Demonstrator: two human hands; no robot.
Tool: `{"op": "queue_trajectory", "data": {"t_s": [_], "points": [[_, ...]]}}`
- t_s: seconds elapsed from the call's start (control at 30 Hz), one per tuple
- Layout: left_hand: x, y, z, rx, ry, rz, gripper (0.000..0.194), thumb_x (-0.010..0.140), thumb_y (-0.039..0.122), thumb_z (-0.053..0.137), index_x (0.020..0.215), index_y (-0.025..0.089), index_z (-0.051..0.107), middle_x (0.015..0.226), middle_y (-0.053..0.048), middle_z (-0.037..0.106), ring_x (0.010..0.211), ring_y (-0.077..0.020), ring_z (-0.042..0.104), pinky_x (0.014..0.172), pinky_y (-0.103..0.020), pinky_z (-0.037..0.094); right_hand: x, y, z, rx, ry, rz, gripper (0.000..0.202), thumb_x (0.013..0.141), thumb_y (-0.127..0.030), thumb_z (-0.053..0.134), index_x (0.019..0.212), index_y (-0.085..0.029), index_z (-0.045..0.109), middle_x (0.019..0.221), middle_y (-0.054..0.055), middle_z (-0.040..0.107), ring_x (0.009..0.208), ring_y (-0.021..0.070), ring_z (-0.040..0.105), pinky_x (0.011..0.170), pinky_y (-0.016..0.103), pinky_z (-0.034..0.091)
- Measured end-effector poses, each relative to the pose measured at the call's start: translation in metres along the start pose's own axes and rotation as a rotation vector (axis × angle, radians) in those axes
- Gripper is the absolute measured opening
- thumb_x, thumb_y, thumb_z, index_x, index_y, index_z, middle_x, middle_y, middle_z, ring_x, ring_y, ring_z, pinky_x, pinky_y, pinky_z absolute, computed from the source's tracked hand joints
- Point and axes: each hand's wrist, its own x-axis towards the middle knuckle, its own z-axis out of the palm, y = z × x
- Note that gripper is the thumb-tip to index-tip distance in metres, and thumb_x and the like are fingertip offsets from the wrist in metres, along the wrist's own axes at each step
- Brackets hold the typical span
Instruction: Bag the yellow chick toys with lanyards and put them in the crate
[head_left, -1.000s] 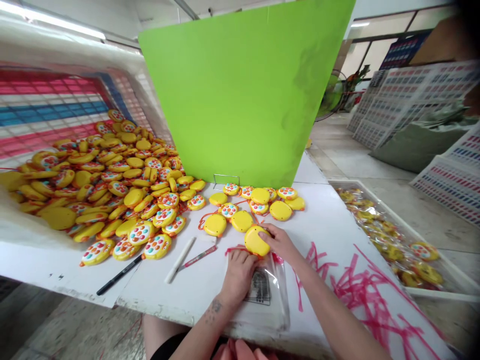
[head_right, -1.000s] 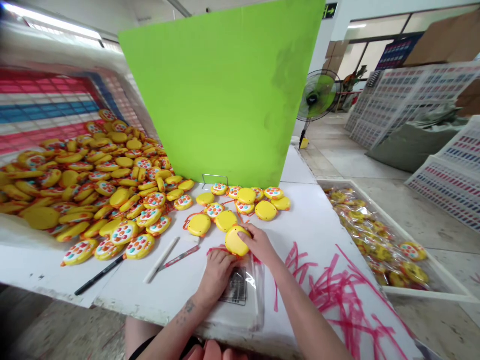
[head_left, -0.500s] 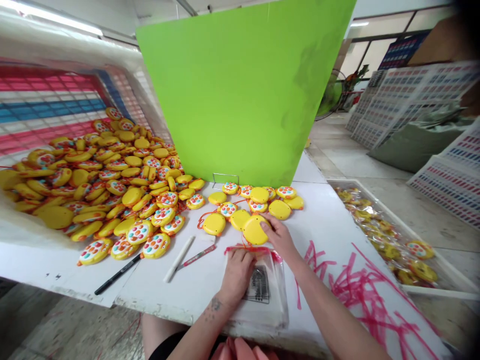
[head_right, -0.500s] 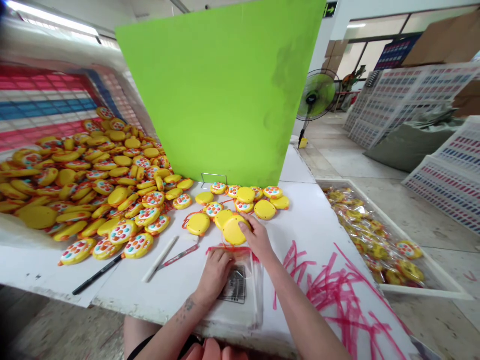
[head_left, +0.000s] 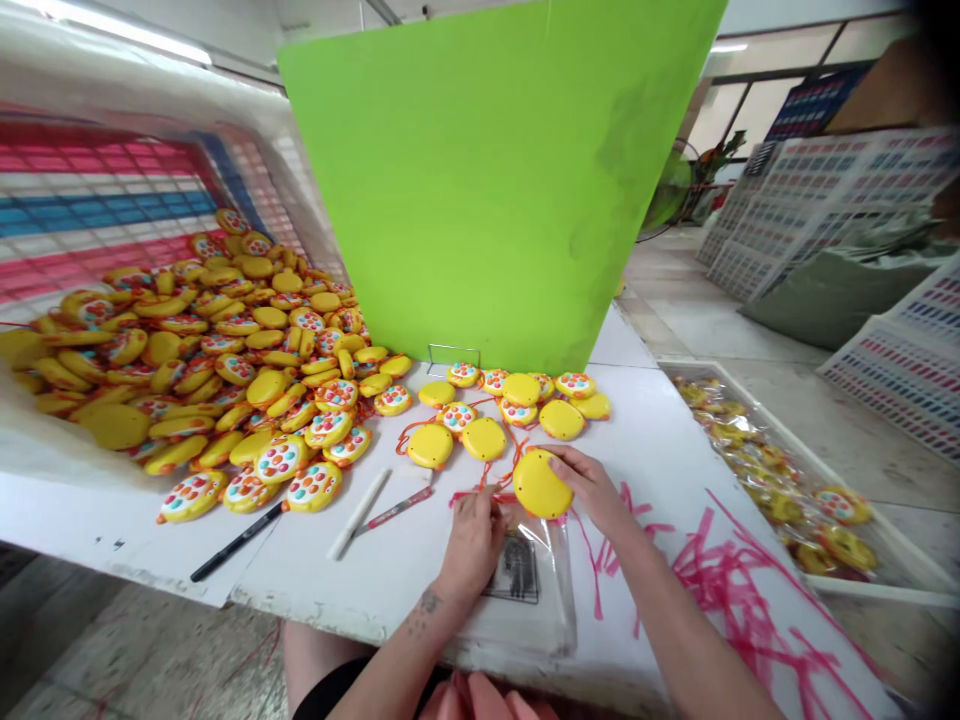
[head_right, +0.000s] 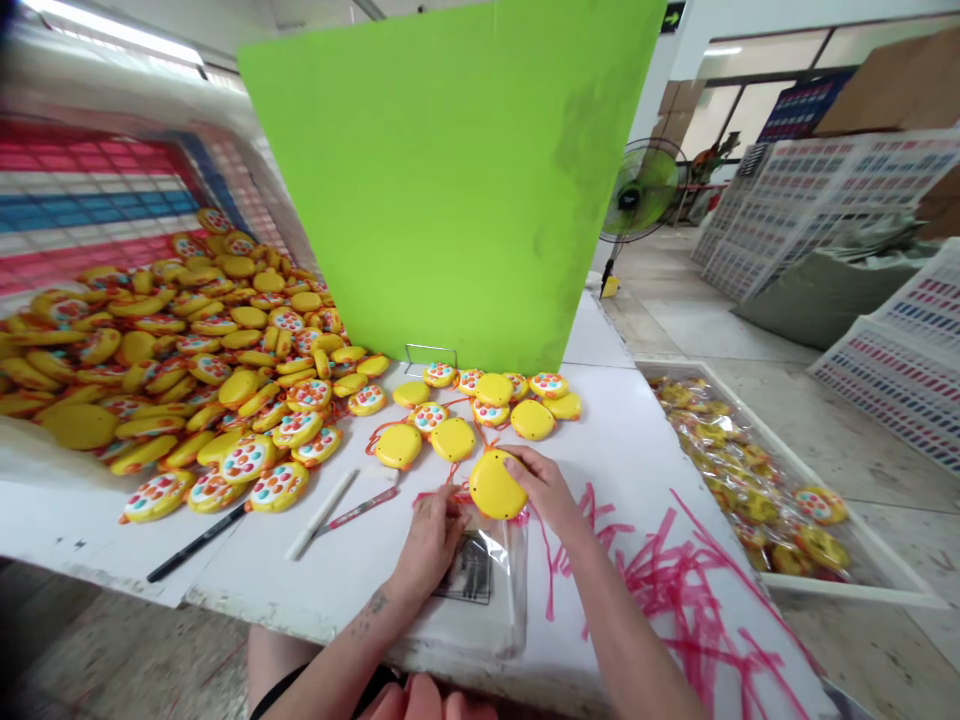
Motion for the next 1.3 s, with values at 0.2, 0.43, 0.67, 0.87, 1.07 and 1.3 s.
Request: {"op": "queue_trajectory", "data": {"t_s": [0.2, 0.43, 0.67, 0.87, 1.07, 1.3], "points": [[0.004, 0.01, -0.006, 0.167, -0.126, 0.19, 0.016, 0.093, 0.023, 0.049, 0.096, 0.023, 0.065, 0.088, -0.004, 0.062, 0.09, -0.0213, 0.052, 0.085, -0.04, 0.038, 0.005, 0.012, 0.018, -0.035, 0.143, -0.03, 0.05, 0.081, -0.054, 0.058, 0.115, -0.017, 0.061, 0.113, 0.01, 0.067, 0.101, 0.0249, 0.062, 0.087, 0.038, 0.05], [0.0, 0.004, -0.003, 0.17, 0.001, 0.162, 0.009, 0.09, 0.024, 0.056, 0.086, 0.019, 0.062, 0.08, -0.002, 0.064, 0.086, -0.02, 0.053, 0.087, -0.039, 0.038, 0.013, 0.018, 0.038, -0.283, 0.003, -0.062, 0.041, 0.086, -0.047, 0.052, 0.115, -0.021, 0.063, 0.107, 0.006, 0.069, 0.095, 0.0228, 0.063, 0.084, 0.036, 0.051], [0.001, 0.004, -0.007, 0.178, 0.085, 0.204, 0.007, 0.089, 0.02, 0.057, 0.091, 0.02, 0.063, 0.08, -0.003, 0.065, 0.083, -0.0205, 0.053, 0.082, -0.039, 0.041, 0.011, 0.014, 0.047, -0.498, -0.12, -0.147, 0.037, 0.088, -0.042, 0.05, 0.116, -0.023, 0.066, 0.11, 0.008, 0.069, 0.102, 0.0252, 0.061, 0.093, 0.041, 0.045], [0.0, 0.004, -0.006, 0.157, 0.11, 0.177, 0.007, 0.084, 0.014, 0.061, 0.09, 0.018, 0.061, 0.097, -0.006, 0.064, 0.097, -0.0227, 0.055, 0.088, -0.044, 0.046, 0.009, 0.013, 0.056, -0.524, -0.323, -0.195, 0.039, 0.093, -0.044, 0.041, 0.088, -0.023, 0.073, 0.086, 0.005, 0.072, 0.085, 0.0214, 0.063, 0.083, 0.035, 0.047], [0.005, 0.001, -0.004, -0.047, 0.068, 0.102, 0.007, 0.088, 0.015, 0.054, 0.089, 0.019, 0.06, 0.131, -0.01, 0.054, 0.124, -0.0243, 0.048, 0.101, -0.05, 0.043, -0.001, 0.012, 0.024, -0.676, 0.006, -0.05, 0.045, 0.094, -0.048, 0.034, 0.09, -0.021, 0.069, 0.075, 0.006, 0.068, 0.075, 0.0222, 0.062, 0.074, 0.034, 0.046], [0.021, 0.002, -0.022, -0.232, -0.162, -0.064, 0.004, 0.081, 0.016, 0.063, 0.081, 0.02, 0.062, 0.123, -0.008, 0.061, 0.117, -0.0236, 0.054, 0.101, -0.044, 0.042, -0.027, 0.028, 0.028, -0.554, -0.019, 0.042, 0.039, 0.088, -0.031, 0.042, 0.122, -0.021, 0.06, 0.102, 0.007, 0.07, 0.082, 0.0212, 0.065, 0.076, 0.034, 0.048]]}}
